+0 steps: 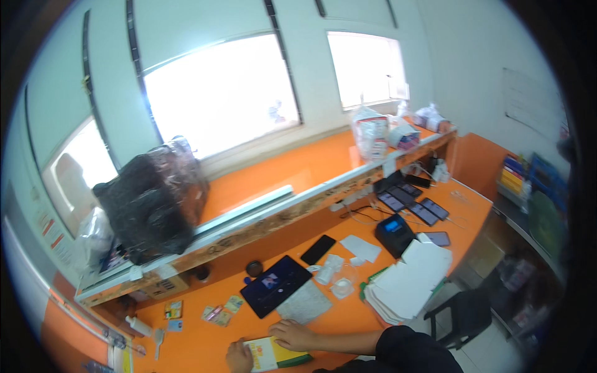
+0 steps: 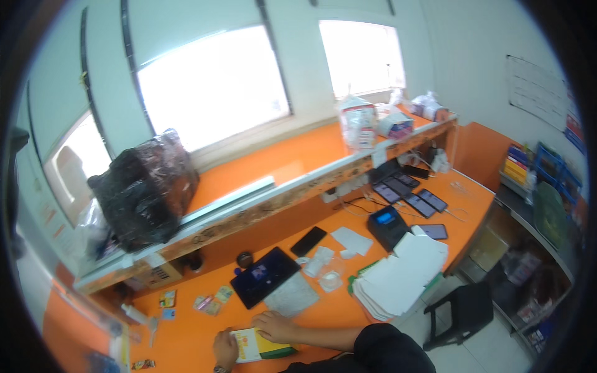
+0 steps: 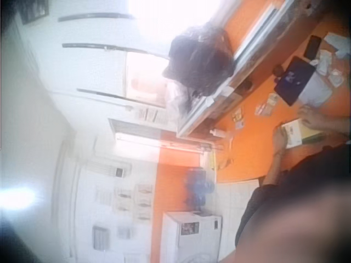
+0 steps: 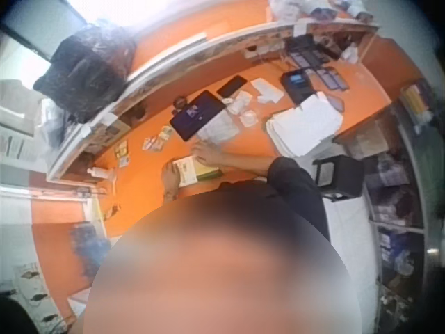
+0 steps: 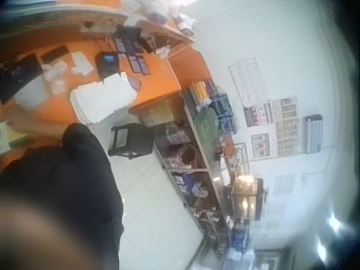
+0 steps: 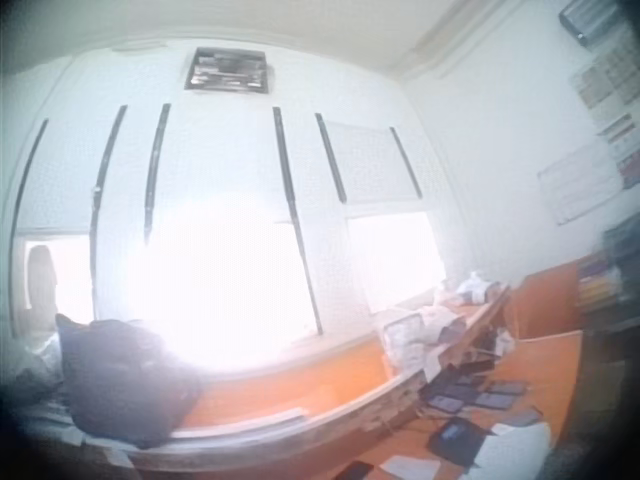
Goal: The person folds flat paperboard pieces into small rectangular boxes at a counter. They repeatedly pick up a piece, fold the sides, and tuck the flaps to form a box, then place it on the counter. The process is repeated for multiple units.
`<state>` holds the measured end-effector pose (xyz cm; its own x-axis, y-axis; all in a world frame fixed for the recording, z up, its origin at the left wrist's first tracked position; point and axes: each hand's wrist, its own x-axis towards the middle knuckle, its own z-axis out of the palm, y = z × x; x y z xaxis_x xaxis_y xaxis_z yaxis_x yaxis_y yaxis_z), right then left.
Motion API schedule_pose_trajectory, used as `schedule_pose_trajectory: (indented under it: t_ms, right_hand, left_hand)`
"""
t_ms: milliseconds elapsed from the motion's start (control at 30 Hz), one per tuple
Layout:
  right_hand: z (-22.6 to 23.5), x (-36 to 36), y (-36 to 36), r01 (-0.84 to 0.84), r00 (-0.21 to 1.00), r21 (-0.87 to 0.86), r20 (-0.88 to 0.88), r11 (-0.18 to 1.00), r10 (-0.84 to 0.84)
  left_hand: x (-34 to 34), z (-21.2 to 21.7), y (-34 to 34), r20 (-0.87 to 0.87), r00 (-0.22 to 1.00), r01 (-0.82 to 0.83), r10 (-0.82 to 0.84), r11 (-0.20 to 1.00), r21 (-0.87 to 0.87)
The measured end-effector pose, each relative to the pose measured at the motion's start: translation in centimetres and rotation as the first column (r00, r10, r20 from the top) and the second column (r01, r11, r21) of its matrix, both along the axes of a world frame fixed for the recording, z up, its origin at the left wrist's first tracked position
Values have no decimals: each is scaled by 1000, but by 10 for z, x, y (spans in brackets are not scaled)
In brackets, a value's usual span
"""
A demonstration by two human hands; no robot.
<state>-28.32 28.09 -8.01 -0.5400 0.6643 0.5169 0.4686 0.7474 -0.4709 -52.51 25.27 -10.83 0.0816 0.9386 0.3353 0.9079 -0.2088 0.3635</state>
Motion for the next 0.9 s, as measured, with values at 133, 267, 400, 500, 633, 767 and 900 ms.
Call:
schedule_pose_trajectory:
  t_ms: [133, 267, 400, 500, 633, 767, 900]
  right_hand:
    - [8, 83, -24, 41, 999, 102, -4, 994, -41]
    - [33, 206, -50, 508, 852, -54, 173, 859, -493]
    - [33, 284, -72, 795, 591, -187, 455, 578, -666]
    - [15, 301, -79, 779, 590, -215, 567, 588, -575]
    - [3, 311, -74, 733, 649, -277, 558, 621, -517]
    - [4, 311, -75, 691, 666, -266, 596, 672, -449]
    - [7, 318, -74, 621, 721, -288, 575, 729, -387]
  left_hand:
    - [-2, 19, -7, -126, 984, -147, 125, 972, -184]
    - [7, 48, -18, -208, 963, -200, 171, 971, -129]
    - [37, 84, -28, -369, 883, -304, 290, 953, 21]
    - [74, 111, -36, -333, 880, -304, 339, 940, 154]
    - [151, 124, -53, -14, 995, -93, 100, 962, 258]
    - [262, 87, -70, 101, 964, 230, -244, 964, 136]
    - [355, 38, -81, 236, 906, 360, -351, 933, 5]
